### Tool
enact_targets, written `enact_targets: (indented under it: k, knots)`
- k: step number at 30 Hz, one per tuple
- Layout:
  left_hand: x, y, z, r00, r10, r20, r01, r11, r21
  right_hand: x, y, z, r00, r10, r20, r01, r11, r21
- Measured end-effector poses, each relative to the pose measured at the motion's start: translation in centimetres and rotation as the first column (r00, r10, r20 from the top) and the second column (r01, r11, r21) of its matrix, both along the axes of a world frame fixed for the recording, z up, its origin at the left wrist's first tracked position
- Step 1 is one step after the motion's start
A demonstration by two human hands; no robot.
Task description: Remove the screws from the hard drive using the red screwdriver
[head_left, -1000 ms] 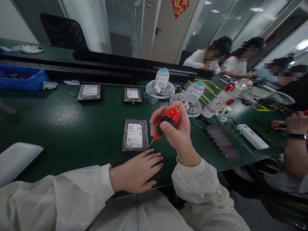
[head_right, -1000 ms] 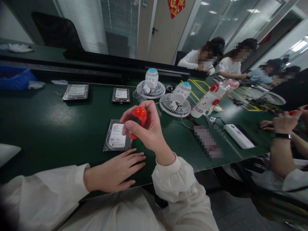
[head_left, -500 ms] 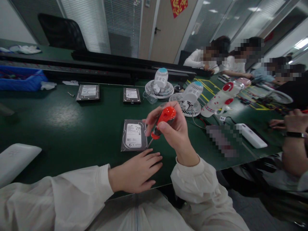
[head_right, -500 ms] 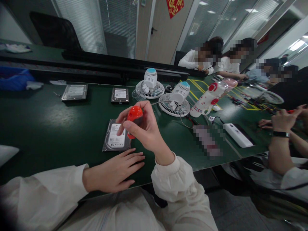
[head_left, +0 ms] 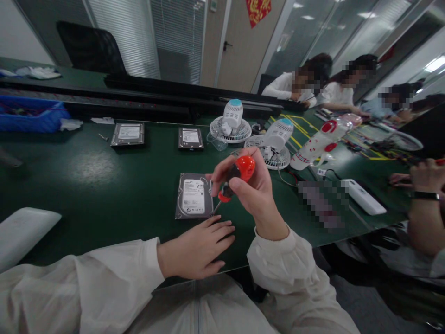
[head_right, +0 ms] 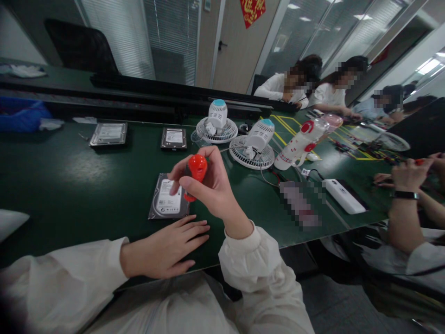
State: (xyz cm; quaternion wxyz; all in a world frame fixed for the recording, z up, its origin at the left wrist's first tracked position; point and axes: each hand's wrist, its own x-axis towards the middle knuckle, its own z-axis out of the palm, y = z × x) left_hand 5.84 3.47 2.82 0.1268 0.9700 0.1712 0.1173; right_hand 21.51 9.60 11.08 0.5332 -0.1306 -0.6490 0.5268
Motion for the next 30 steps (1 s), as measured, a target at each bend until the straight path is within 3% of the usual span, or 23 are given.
enact_targets:
  k: [3,8,15,22,27,30]
  knots:
    - [-0.03,-0.01,-0.01,1.000,-0.002,-0.005,0.002,1.000,-0.003,0.00,0.18,-0.15,0.999,-0.022,-0.030,0.021,1.000,-0.008]
    - [0.01,0.03,-0.01,1.000,-0.007,-0.015,0.006,1.000,-0.003,0.29,0.22,-0.05,0.998,0.056,-0.037,-0.061,0.991,-0.122]
    - [0.05,0.06,-0.05,1.000,-0.003,-0.017,0.003,1.000,0.002,0.12,0.09,-0.10,0.998,-0.051,-0.027,0.051,0.999,0.015]
    - [-0.10,0.00,0.03,1.000,-0.005,-0.015,0.005,1.000,-0.002,0.57,0.40,-0.14,0.999,0.025,-0.023,-0.027,0.994,-0.103]
    - [-0.05,0.04,-0.05,1.000,-0.004,-0.010,0.004,1.000,0.000,0.41,0.16,0.17,0.997,-0.073,0.020,0.072,0.997,0.033]
    - [-0.03,0.05,-0.08,1.000,-0.008,-0.020,0.008,1.000,0.002,0.35,0.34,0.01,0.997,-0.080,0.012,0.079,0.996,0.031]
